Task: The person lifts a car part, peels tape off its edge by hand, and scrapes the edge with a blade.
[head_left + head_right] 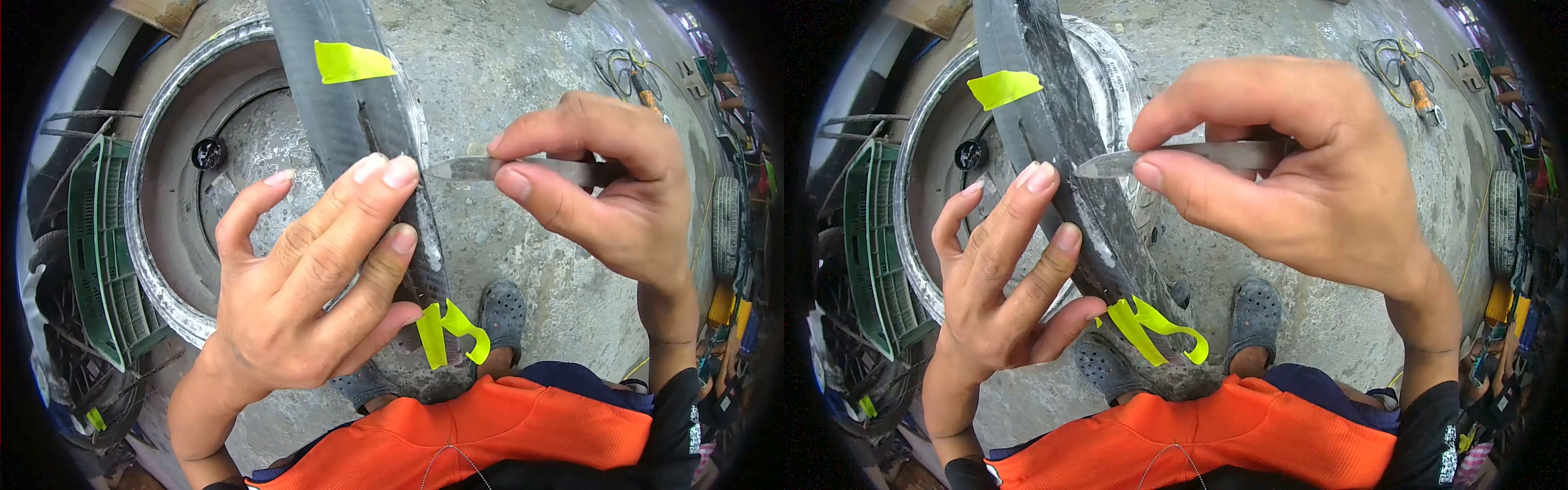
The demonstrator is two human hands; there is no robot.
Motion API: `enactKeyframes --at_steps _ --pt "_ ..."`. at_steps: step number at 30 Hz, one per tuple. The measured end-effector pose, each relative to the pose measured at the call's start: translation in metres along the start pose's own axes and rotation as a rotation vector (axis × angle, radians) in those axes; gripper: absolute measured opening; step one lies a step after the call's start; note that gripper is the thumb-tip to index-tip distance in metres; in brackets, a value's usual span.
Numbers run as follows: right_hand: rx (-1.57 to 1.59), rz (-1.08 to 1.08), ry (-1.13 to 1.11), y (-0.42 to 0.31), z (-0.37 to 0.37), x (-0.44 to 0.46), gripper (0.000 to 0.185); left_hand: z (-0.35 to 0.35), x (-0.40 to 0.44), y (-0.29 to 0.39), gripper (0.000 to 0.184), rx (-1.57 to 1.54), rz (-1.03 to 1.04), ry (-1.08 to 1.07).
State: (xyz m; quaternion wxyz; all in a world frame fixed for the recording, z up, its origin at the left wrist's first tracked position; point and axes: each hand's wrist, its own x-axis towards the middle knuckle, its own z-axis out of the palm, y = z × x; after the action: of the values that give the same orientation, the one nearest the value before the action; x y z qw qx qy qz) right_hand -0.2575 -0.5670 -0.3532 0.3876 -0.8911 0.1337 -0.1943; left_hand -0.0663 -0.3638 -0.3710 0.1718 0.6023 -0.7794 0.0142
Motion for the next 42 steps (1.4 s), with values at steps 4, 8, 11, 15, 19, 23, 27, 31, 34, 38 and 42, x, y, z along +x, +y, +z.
enactKeyframes --at_steps 4,8,11,15,19,23,27,31,34,38,42 --pt "-0.149 -0.081 -0.006 -0.010 -0.006 0.005 0.019 -0.001 0.000 0.002 0.052 0.022 -0.002 -0.012" --pt "-0.145 -0.142 0.005 -0.012 -0.006 0.010 0.018 0.001 -0.001 0.000 0.049 0.030 0.024 0.018" --pt "-0.198 -0.139 -0.042 -0.025 -0.008 0.021 0.017 0.003 -0.002 -0.001 0.047 0.040 0.053 0.037" --pt "-0.287 -0.248 -0.126 -0.027 -0.014 0.033 0.016 0.005 -0.001 0.000 0.045 0.042 0.059 0.060" --pt "-0.423 -0.362 -0.209 -0.029 -0.017 0.041 0.016 0.006 -0.002 0.000 0.046 0.032 0.057 0.069" --pt "-0.536 -0.420 -0.270 -0.034 -0.019 0.045 0.016 0.007 -0.003 -0.001 0.046 0.029 0.065 0.078" --pt "-0.600 -0.454 -0.310 -0.038 -0.021 0.051 0.016 0.007 -0.003 -0.001 0.046 0.027 0.065 0.083" --pt "-0.644 -0.467 -0.331 -0.043 -0.020 0.055 0.016 0.008 -0.003 -0.002 0.046 0.015 0.070 0.091" --pt "-0.665 -0.465 -0.340 -0.046 -0.022 0.058 0.016 0.010 -0.004 -0.003 0.046 0.011 0.073 0.095" --pt "-0.695 -0.469 -0.362 -0.049 -0.022 0.061 0.016 0.010 -0.004 -0.003 0.046 0.012 0.080 0.103" --pt "-0.717 -0.477 -0.390 -0.051 -0.024 0.066 0.015 0.010 -0.003 -0.003 0.045 0.008 0.081 0.105"
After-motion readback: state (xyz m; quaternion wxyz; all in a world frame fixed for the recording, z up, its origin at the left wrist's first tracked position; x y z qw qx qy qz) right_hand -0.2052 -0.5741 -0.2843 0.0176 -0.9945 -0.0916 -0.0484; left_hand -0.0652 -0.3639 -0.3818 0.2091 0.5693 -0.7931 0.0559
